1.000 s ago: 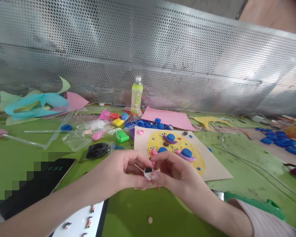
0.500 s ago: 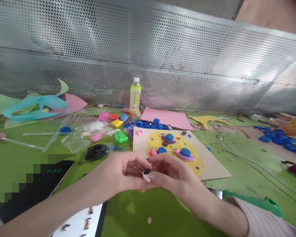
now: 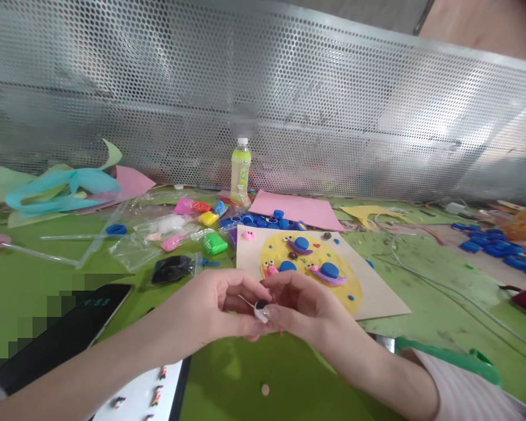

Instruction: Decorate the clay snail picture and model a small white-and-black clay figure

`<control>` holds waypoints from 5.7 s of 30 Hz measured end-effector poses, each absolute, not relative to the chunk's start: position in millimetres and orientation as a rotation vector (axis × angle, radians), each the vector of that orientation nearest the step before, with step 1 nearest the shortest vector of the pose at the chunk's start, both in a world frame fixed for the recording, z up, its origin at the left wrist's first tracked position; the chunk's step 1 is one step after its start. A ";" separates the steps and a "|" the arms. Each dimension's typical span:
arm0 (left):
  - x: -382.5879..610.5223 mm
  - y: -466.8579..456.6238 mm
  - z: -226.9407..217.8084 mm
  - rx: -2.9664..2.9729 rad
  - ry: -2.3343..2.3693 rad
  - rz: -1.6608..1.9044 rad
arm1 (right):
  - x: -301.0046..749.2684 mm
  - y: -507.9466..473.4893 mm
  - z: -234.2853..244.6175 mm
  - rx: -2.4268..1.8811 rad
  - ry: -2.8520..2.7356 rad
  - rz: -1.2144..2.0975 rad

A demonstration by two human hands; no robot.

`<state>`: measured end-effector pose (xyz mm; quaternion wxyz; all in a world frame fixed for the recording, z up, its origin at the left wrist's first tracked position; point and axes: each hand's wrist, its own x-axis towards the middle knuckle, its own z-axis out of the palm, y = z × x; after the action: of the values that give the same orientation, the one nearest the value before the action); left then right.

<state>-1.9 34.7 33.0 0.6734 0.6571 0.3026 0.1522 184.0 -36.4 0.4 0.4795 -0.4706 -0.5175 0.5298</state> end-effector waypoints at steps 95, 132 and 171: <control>-6.1 42.0 30.5 1.499 0.870 0.391 | 196.7 -44.1 0.4 -1.157 -1.673 0.592; -6.7 39.8 34.7 1.437 0.836 0.394 | 199.9 -43.9 2.3 -1.266 -1.749 0.522; 5.5 43.7 14.7 1.417 0.664 0.247 | 206.0 -34.4 -5.3 -1.238 -1.794 0.121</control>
<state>5.5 43.7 14.7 0.7024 0.6365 0.2985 0.1111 206.0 -34.4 -5.3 0.4613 -0.5032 -0.7291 0.0494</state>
